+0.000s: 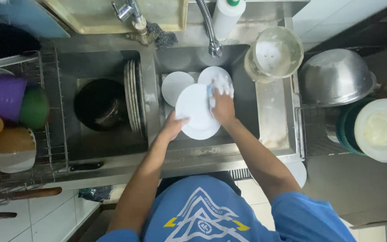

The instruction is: The person washes several white plates in a double-basin stainless steel sink using a blue sponge and running water. They scrub each plate, rinse it, and place it in the sink basin, repeating the process for multiple plates.

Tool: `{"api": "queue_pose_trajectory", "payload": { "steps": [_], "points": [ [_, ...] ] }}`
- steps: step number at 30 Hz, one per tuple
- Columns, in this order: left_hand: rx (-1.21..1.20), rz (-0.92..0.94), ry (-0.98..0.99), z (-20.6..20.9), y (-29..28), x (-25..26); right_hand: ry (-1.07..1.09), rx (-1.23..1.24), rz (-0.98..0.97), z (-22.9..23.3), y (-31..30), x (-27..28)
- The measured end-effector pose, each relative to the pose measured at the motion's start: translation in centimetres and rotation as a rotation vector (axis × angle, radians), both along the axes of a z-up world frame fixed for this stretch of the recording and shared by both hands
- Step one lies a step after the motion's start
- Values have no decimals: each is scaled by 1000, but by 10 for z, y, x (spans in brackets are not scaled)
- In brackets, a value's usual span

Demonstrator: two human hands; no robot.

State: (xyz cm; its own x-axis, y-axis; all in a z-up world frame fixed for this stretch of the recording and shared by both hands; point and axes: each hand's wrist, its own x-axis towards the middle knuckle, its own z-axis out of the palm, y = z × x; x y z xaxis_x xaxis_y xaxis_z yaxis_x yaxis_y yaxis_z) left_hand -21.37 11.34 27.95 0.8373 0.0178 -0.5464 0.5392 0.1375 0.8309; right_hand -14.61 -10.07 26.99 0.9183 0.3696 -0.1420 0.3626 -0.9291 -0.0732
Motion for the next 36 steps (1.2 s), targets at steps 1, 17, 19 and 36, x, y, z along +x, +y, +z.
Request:
{"api": "queue_pose_trajectory", "payload": {
  "steps": [1, 17, 19, 36],
  "points": [
    [15, 4, 16, -10, 1, 2, 21, 19, -26, 16, 10, -4],
    [-348, 228, 72, 5, 6, 10, 362, 1339, -866, 122, 11, -40],
    [-328, 198, 108, 11, 8, 16, 478, 1360, -951, 156, 23, -49],
    [-896, 175, 499, -14, -34, 5, -291, 531, 578, 128, -98, -56]
  ]
}}
